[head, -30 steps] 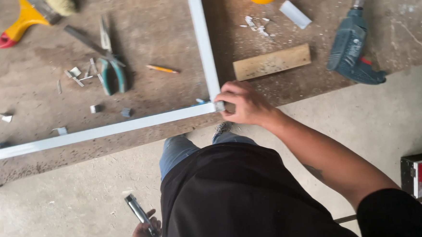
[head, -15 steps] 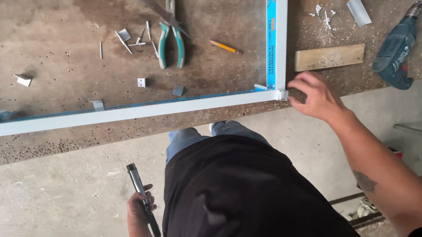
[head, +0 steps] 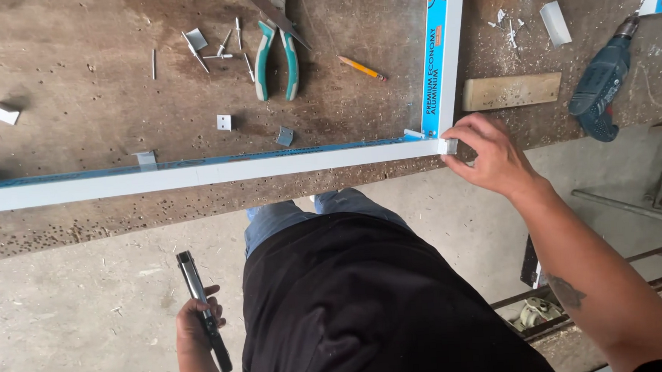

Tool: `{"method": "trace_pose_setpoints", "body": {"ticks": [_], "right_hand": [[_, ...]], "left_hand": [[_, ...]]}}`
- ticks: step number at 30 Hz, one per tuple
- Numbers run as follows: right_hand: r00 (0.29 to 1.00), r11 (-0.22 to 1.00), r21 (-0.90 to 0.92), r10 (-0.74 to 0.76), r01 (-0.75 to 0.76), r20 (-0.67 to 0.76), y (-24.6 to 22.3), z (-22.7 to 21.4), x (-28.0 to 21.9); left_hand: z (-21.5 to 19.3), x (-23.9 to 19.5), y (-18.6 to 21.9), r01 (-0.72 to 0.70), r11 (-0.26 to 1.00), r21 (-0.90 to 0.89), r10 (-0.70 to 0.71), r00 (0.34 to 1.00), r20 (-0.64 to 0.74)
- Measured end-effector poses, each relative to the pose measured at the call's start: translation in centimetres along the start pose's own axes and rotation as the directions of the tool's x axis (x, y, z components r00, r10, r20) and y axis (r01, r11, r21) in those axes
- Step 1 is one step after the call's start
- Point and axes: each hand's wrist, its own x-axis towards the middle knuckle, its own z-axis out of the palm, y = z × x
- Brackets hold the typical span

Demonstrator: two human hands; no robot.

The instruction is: Assembling an aluminum frame by drilling holes and fastening components with a rivet gun

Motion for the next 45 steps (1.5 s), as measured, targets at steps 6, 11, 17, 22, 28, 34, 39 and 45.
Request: {"method": "trace_pose_setpoints", "body": {"ticks": [6,11,17,22,28,34,39,45], "right_hand": [[0.992,0.994,-0.001,-0.111,0.111,-0.066,1.6,0.7,0.1],[0.984,0.988,-0.025,-0.153,0.151,-0.095,1.6,0.8,0.2],[0.987,0.991,-0.058,-0.125,0.120,-0.098,1.5,1.0,0.0],[0.981,0.987,-0.057,-0.158,0.153,-0.108,1.5,1.1,0.0],[0.979,0.984,-0.087,-0.166,0.157,-0.118,1.6,1.2,0.0],[0.978,0.985,-0.068,-0.164,0.156,-0.129,1.9,1.5,0.0],[0.981,0.985,-0.073,-0.161,0.153,-0.107,1.7,1.4,0.1],[0.981,0.984,-0.085,-0.165,0.156,-0.104,1.6,1.3,0.1]], "left_hand": [[0.6,-0.2,-1.2,-0.017,1.000,-0.003,0.017,1.000,0.023],[0.7,-0.1,-2.8,0.004,0.999,-0.032,-0.003,1.000,0.030],[1.0,-0.1,-3.7,0.022,0.999,-0.037,-0.020,0.999,0.039],[1.2,-0.2,-3.5,0.015,0.999,-0.050,-0.013,0.999,0.038],[1.4,-0.5,-3.0,-0.001,0.999,-0.033,0.002,1.000,0.031],[1.3,-0.6,-3.0,0.011,0.999,-0.032,-0.010,1.000,0.011],[0.7,-0.3,-3.4,0.026,0.998,-0.066,-0.024,0.999,0.028],[0.1,-0.1,-3.6,0.043,0.996,-0.083,-0.040,0.999,0.035]]}}
